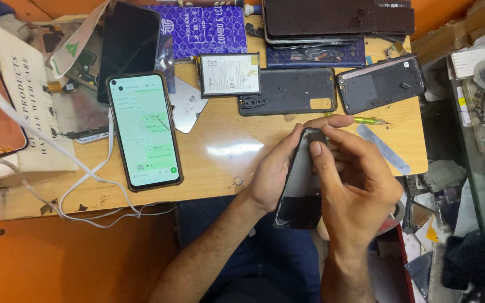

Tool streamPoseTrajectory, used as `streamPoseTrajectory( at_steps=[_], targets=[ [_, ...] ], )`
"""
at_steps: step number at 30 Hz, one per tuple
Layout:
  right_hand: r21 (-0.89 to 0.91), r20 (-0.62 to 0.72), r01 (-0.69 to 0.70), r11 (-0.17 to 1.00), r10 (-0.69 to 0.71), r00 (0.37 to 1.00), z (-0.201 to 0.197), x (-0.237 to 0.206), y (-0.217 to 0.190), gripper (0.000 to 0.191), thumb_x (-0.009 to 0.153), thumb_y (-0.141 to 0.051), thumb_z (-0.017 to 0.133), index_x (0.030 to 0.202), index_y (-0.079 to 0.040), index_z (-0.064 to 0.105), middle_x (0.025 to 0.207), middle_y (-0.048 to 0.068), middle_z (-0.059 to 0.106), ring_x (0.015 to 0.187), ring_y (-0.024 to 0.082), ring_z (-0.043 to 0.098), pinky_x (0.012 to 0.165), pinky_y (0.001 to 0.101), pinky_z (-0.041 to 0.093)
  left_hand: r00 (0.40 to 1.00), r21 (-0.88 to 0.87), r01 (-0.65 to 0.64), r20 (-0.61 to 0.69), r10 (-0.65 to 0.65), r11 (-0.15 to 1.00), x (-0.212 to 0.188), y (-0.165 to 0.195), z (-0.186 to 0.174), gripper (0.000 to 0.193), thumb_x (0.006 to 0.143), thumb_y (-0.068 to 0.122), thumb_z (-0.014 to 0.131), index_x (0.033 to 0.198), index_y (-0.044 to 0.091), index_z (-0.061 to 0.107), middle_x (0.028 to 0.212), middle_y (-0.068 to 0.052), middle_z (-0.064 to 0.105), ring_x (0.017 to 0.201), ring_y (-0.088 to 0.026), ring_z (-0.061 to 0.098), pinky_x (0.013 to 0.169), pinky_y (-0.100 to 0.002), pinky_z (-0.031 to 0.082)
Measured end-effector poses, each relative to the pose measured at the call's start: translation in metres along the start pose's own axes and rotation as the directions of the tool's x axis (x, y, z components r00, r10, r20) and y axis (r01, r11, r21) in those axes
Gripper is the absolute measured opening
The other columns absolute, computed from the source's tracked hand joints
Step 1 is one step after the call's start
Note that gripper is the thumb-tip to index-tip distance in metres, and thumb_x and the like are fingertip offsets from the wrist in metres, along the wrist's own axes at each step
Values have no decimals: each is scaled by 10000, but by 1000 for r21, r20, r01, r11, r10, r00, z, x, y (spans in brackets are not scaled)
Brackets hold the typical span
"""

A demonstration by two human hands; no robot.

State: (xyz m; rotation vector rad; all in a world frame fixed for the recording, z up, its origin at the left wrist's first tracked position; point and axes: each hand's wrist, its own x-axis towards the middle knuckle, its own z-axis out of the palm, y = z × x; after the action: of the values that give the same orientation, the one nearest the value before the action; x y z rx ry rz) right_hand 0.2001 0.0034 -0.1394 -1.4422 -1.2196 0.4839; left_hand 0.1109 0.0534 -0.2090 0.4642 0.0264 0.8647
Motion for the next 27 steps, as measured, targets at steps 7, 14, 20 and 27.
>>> streamPoseTrajectory(
  at_steps=[7,14,20,27],
  targets=[
    [58,-31,-106,993,108,994,0,2,7,215,978,32,777,1169,45,679,1007,78,730,845,82,695,727,191,563,998,-124,47,49,-41,991,0,1,1,576,1241,393,202,1580,-46,357,1438,-186,520,1356,-242,519,1214,-380,395],
    [89,-30,-100,991,103,994,-1,-1,18,196,994,34,782,1170,47,697,1019,76,734,853,75,689,752,187,562,999,-54,33,10,-33,998,0,0,1,589,1227,393,211,1575,-59,356,1448,-164,525,1364,-222,517,1227,-366,388],
    [80,-23,-104,991,106,994,-1,-1,17,179,987,34,790,1151,49,720,987,82,741,819,75,683,739,185,555,998,-111,43,52,-38,993,-2,-3,-4,580,1258,417,226,1604,-30,355,1391,-161,566,1270,-213,583,1156,-347,451],
    [117,-13,-133,984,136,991,-3,0,16,189,978,33,789,1153,56,723,991,91,747,818,78,683,745,188,553,997,-86,8,75,-1,996,-4,-6,-7,534,1302,407,232,1574,-32,371,1293,-133,579,1124,-160,589,1093,-307,474]
  ],
)
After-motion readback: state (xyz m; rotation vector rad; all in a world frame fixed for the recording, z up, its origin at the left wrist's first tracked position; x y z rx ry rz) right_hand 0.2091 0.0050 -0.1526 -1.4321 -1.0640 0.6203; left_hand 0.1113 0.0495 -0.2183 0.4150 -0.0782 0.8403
